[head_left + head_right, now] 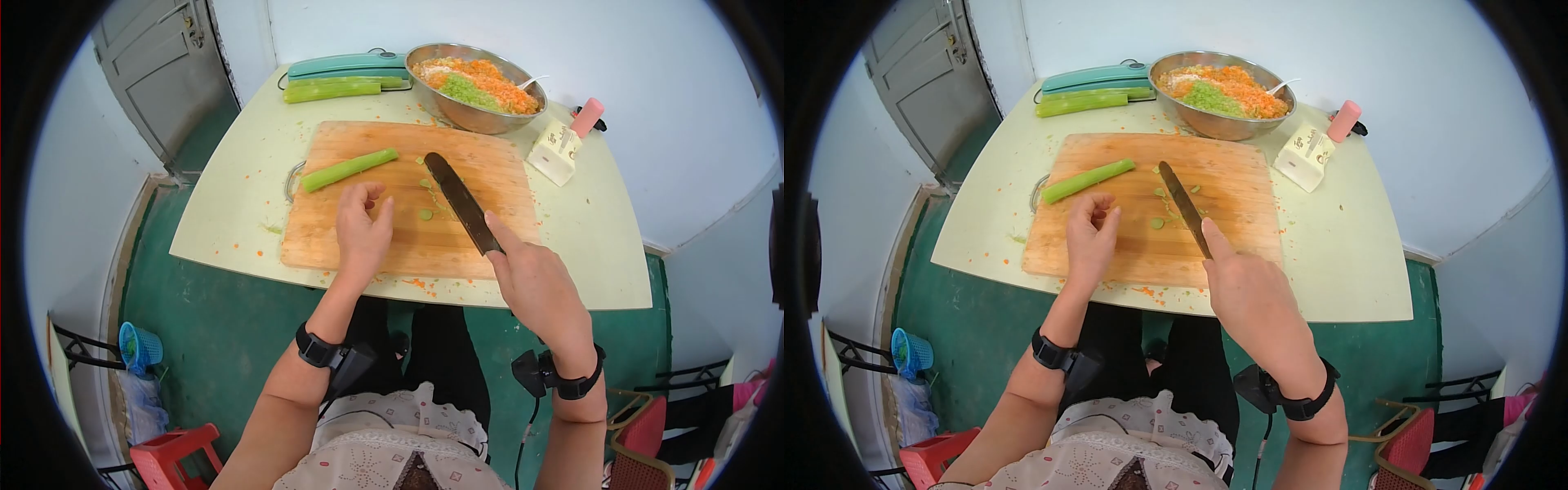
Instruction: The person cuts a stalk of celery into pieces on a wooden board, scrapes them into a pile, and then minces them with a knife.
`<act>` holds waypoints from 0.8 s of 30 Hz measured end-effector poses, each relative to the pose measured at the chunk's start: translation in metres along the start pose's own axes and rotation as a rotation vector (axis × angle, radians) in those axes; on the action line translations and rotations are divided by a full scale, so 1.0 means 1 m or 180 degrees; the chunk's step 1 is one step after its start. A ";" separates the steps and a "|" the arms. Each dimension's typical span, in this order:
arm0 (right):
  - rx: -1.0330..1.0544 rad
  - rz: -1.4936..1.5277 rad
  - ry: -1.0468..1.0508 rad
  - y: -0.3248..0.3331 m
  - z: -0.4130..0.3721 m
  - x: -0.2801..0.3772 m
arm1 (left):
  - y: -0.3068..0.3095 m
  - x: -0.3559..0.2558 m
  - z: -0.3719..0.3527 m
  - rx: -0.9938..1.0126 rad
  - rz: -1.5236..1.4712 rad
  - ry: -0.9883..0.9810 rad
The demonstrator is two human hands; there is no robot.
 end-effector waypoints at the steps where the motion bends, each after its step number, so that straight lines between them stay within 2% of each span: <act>1: -0.0102 0.0055 0.0045 0.000 0.000 0.000 | 0.000 -0.001 0.000 0.0023 0.0035 0.0007; 5: -0.0226 0.0254 0.0060 -0.009 0.001 0.005 | 0.001 -0.004 0.000 -0.0040 0.0105 -0.0202; 8: 0.0063 -0.0052 0.0068 -0.020 0.000 0.005 | -0.001 0.000 0.000 0.0021 0.0131 -0.0193; 11: 0.0061 -0.0044 0.0032 -0.008 0.003 0.004 | 0.000 -0.005 0.000 -0.0007 0.0192 -0.0343; 14: -0.0272 0.0119 0.0061 0.001 0.006 0.006 | -0.001 -0.001 -0.001 -0.0036 0.0018 -0.0154; 17: 0.0008 0.0024 -0.0024 -0.019 0.003 -0.002 | -0.001 -0.001 -0.001 0.0056 -0.0080 0.0079; 20: -0.0006 -0.0033 -0.0082 -0.010 0.006 -0.005 | -0.002 -0.001 -0.001 0.0120 0.0052 -0.0021; 23: -0.0203 0.0161 -0.0109 0.000 0.010 -0.001 | -0.001 -0.005 -0.001 0.0002 0.0132 -0.0374; 24: -0.0174 0.0164 -0.0103 -0.004 0.010 -0.001 | -0.002 -0.005 -0.001 0.0004 0.0104 -0.0302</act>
Point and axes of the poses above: each hand's wrist, its own z-axis towards the middle knuckle, its own y-axis out of the back of the hand, x = y × z, the point moved 9 cm from there along z, towards the middle knuckle, and after that the axes turned 12 degrees about -x, right-handed, at the moved point
